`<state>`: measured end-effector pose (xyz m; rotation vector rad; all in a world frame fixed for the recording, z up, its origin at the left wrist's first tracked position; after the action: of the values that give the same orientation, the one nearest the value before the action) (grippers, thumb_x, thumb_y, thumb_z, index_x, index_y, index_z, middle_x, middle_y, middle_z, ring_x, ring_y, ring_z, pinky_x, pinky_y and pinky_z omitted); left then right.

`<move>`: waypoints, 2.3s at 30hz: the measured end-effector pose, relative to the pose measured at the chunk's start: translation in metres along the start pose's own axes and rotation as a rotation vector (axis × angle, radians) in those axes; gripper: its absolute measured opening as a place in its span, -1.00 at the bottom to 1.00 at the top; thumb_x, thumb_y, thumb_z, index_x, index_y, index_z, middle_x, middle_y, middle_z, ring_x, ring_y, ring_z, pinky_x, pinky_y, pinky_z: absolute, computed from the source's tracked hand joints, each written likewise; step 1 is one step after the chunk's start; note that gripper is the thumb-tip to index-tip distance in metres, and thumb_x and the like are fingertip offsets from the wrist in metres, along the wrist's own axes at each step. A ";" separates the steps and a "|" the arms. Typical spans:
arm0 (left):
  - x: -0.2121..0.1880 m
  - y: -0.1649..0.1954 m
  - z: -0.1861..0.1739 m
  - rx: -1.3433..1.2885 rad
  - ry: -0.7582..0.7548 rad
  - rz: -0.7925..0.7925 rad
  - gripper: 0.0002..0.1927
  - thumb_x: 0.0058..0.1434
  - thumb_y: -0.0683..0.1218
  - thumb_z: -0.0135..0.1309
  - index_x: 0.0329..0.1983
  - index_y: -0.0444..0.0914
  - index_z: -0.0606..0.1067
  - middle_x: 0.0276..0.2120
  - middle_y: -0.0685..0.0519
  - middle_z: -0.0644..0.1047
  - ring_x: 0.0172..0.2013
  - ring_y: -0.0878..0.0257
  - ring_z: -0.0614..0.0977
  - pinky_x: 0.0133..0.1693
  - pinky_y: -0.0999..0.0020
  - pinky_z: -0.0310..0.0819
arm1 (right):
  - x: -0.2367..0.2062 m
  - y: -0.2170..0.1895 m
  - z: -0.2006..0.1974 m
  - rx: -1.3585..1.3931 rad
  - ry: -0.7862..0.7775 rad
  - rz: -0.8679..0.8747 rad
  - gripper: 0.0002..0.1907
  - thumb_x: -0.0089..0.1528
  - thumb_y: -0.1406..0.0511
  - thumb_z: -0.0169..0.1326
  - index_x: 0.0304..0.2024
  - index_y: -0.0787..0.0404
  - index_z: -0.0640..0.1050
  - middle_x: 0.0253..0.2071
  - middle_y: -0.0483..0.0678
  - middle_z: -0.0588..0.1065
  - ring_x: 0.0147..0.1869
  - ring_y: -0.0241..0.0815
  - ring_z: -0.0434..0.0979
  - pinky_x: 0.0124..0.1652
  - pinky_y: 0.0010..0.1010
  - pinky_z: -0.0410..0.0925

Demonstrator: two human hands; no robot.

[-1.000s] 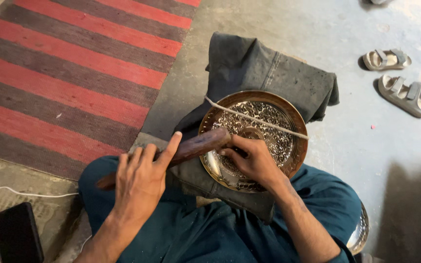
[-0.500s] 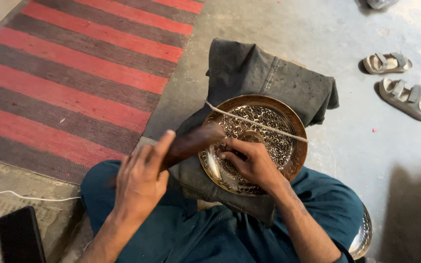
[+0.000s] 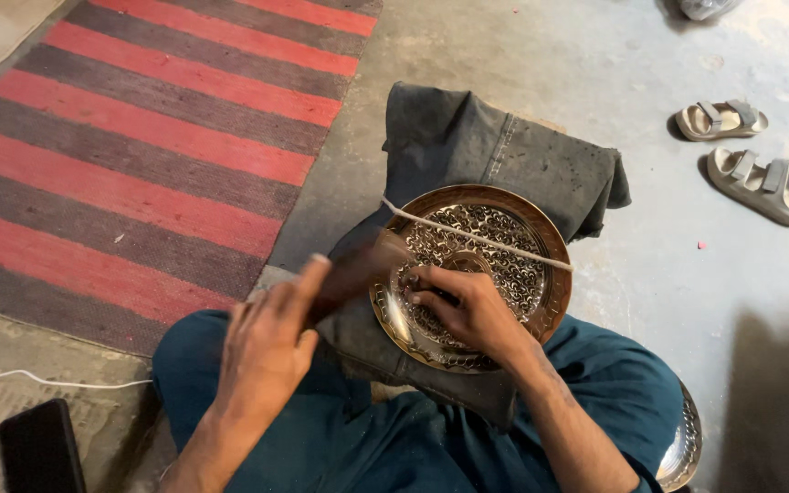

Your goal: The person sits cross-legged on the floor with an ornate brass plate resting on a cloth cushion on their lap. They hold a small punch against the plate's engraved pattern with one hand and repeatedly strike it with a wooden mallet held in the other hand, repositioning the punch across the plate's surface as they work.

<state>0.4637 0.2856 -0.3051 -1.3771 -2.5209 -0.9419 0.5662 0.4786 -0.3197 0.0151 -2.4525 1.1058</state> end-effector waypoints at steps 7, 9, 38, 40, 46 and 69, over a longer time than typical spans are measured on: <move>-0.001 -0.005 0.012 0.150 -0.055 -0.008 -0.09 0.08 -0.25 0.22 0.49 0.02 0.17 -0.10 -0.06 0.51 -0.01 -0.05 0.57 0.06 -0.01 0.40 | 0.001 0.000 0.001 0.004 -0.035 0.044 -0.71 0.22 0.40 0.22 0.00 0.25 0.58 -0.19 0.09 0.64 -0.18 -0.06 0.71 -0.20 -0.30 0.51; -0.001 -0.006 0.012 0.154 -0.045 0.003 -0.09 0.07 -0.25 0.22 0.49 0.02 0.16 -0.09 -0.07 0.52 0.00 -0.06 0.58 0.07 -0.02 0.39 | 0.002 0.001 0.005 -0.004 -0.079 0.066 -0.78 0.24 0.40 0.22 -0.05 0.24 0.60 -0.25 0.08 0.64 -0.21 -0.06 0.71 -0.19 -0.29 0.50; -0.012 -0.039 0.013 -0.178 -0.129 -0.288 -0.11 0.00 -0.28 0.15 0.44 0.02 0.21 0.05 -0.17 0.47 -0.04 -0.20 0.60 -0.12 -0.01 0.55 | -0.006 -0.001 -0.004 0.006 0.052 0.089 -0.70 0.23 0.42 0.20 0.03 0.27 0.58 -0.24 0.03 0.65 -0.19 -0.14 0.72 -0.19 -0.35 0.50; -0.014 -0.035 0.013 -0.251 -0.123 -0.244 -0.11 -0.01 -0.27 0.14 0.44 -0.05 0.20 0.14 -0.22 0.48 0.05 -0.21 0.58 -0.05 0.03 0.54 | -0.007 0.004 -0.001 0.015 0.060 0.101 -0.69 0.23 0.43 0.21 0.04 0.27 0.58 -0.23 0.01 0.66 -0.17 -0.18 0.73 -0.18 -0.38 0.52; -0.018 -0.036 0.028 -0.230 -0.200 -0.287 -0.10 0.00 -0.26 0.14 0.45 -0.03 0.16 0.20 -0.21 0.50 0.07 -0.16 0.62 -0.02 0.07 0.57 | -0.008 0.011 0.002 0.015 0.056 0.083 -0.67 0.23 0.45 0.21 0.06 0.30 0.57 -0.18 -0.01 0.67 -0.12 -0.21 0.74 -0.14 -0.44 0.54; 0.003 0.008 -0.004 0.111 0.066 0.107 -0.05 -0.01 -0.22 0.25 0.48 -0.05 0.19 -0.09 -0.06 0.50 -0.08 -0.03 0.57 -0.04 0.04 0.44 | -0.009 0.014 0.003 -0.004 0.030 0.078 -0.67 0.20 0.43 0.23 0.04 0.23 0.61 -0.21 0.01 0.68 -0.22 -0.17 0.73 -0.23 -0.41 0.54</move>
<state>0.4674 0.2887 -0.2975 -1.4087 -2.3863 -0.8020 0.5705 0.4845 -0.3347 -0.0986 -2.4467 1.1259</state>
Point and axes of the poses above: each hand's wrist, its own x-axis towards the middle knuckle, its own z-axis out of the palm, y = z × x, the point moved 10 cm from there along x, towards the middle knuckle
